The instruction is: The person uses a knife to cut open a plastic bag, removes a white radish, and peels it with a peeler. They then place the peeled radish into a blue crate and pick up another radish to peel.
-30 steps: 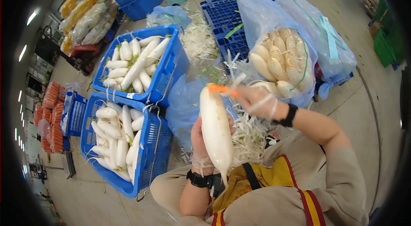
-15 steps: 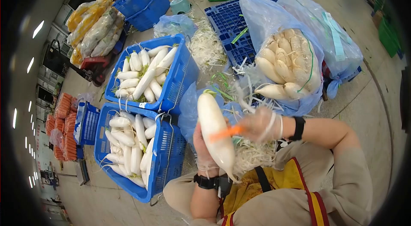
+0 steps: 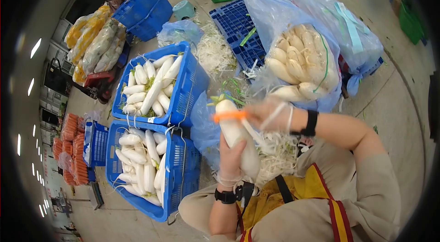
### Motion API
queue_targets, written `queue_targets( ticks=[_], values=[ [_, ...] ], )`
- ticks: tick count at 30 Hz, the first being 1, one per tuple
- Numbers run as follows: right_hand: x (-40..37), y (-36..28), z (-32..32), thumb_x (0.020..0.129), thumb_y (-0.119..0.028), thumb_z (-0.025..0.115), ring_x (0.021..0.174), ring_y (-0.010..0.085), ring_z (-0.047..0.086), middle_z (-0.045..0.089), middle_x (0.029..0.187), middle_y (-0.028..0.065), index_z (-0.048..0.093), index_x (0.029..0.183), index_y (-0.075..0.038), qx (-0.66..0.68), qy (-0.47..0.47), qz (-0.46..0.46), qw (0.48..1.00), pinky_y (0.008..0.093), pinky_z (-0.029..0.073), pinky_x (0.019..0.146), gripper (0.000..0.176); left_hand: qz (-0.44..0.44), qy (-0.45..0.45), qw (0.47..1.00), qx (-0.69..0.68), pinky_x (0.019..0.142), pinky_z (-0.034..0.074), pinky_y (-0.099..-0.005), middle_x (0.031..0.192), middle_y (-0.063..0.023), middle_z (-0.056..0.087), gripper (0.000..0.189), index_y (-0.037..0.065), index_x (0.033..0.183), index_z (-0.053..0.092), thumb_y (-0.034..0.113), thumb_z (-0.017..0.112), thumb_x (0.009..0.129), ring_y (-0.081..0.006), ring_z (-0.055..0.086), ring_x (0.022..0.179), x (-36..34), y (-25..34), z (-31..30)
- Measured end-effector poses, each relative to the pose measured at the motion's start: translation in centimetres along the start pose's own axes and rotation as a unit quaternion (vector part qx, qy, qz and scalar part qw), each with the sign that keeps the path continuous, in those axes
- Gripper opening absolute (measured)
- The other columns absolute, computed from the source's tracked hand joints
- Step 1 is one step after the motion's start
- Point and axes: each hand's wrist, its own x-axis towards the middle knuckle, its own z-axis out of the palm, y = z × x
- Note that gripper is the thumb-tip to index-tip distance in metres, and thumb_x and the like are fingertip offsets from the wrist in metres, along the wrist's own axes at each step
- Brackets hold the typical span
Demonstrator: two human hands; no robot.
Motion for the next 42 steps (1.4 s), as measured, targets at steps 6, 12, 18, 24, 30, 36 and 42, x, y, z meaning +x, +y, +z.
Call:
queue_targets(
  ticks=[6, 12, 18, 24, 30, 36, 42],
  values=[
    [-0.3, 1.5, 1.1, 0.087, -0.031, 0.051, 0.057, 0.0349, 0.061, 0.062, 0.066, 0.0147, 0.06, 0.091, -0.013, -0.032, 0.057, 0.06, 0.996, 0.0462, 0.049, 0.054, 0.02, 0.109, 0.003, 0.984, 0.141, 0.081, 0.049, -0.0334, 0.114, -0.0106, 0.053, 0.058, 0.004, 0.13, 0.038, 0.006, 0.063, 0.078, -0.0193, 0.055, 0.098, 0.0, -0.8, 0.9],
    [-0.2, 3.2, 1.7, 0.088, -0.031, 0.051, 0.058, 0.0367, 0.061, 0.062, 0.065, 0.0152, 0.06, 0.092, -0.014, -0.011, 0.061, 0.068, 0.996, 0.0466, 0.048, 0.054, 0.02, 0.015, 0.01, 0.996, 0.087, 0.079, 0.05, -0.033, 0.11, -0.0096, 0.054, 0.052, 0.004, 0.128, 0.039, 0.004, 0.057, 0.079, -0.0188, 0.056, 0.094, -0.4, 0.4, 1.1],
    [-1.0, 2.0, 2.2, 0.088, -0.029, 0.052, 0.056, 0.0358, 0.06, 0.062, 0.066, 0.0128, 0.059, 0.09, -0.014, 0.056, 0.147, -0.001, 0.988, 0.0455, 0.048, 0.051, 0.016, -0.016, -0.022, 0.999, -0.019, 0.078, 0.052, -0.0343, 0.109, -0.0102, 0.055, 0.047, 0.004, 0.127, 0.04, 0.005, 0.052, 0.082, -0.0206, 0.058, 0.091, -1.0, 0.9, 1.3],
    [1.1, 5.4, 1.6, 0.088, -0.025, 0.054, 0.065, 0.0391, 0.06, 0.061, 0.069, 0.0192, 0.056, 0.102, -0.011, 0.0, 0.106, 0.099, 0.989, 0.0479, 0.047, 0.058, 0.02, 0.03, -0.036, 0.998, -0.032, 0.08, 0.052, -0.0373, 0.107, -0.014, 0.057, 0.054, 0.002, 0.126, 0.04, 0.023, 0.062, 0.082, -0.0258, 0.06, 0.095, -1.0, -0.1, 0.5],
    [-0.5, 4.6, 2.6, 0.085, -0.012, 0.056, 0.069, 0.0374, 0.06, 0.062, 0.081, 0.0182, 0.061, 0.1, -0.006, 0.025, 0.251, 0.006, 0.968, 0.0447, 0.048, 0.062, 0.017, -0.062, -0.055, 0.977, -0.196, 0.075, 0.053, -0.0307, 0.1, -0.0023, 0.058, 0.044, 0.011, 0.122, 0.047, 0.038, 0.059, 0.09, -0.0142, 0.059, 0.087, 0.2, -1.7, -1.5],
    [0.5, 3.1, 1.2, 0.082, -0.008, 0.058, 0.079, 0.0371, 0.06, 0.063, 0.088, 0.0179, 0.061, 0.095, -0.004, 0.049, 0.115, 0.056, 0.991, 0.0427, 0.049, 0.067, 0.015, 0.032, -0.032, 0.999, 0.0, 0.072, 0.052, -0.0287, 0.105, -0.0032, 0.055, 0.053, 0.008, 0.129, 0.04, 0.031, 0.061, 0.085, -0.0137, 0.059, 0.084, 1.1, -1.4, 0.0],
    [-0.2, 4.9, 1.3, 0.084, -0.009, 0.057, 0.079, 0.0376, 0.062, 0.064, 0.089, 0.02, 0.06, 0.102, -0.002, 0.019, 0.173, 0.074, 0.982, 0.0429, 0.051, 0.067, 0.019, -0.079, -0.025, 0.964, -0.254, 0.074, 0.053, -0.0363, 0.102, -0.0088, 0.06, 0.041, 0.005, 0.121, 0.048, 0.031, 0.052, 0.09, -0.0191, 0.061, 0.084, 0.2, 0.1, -1.3]
  ],
)
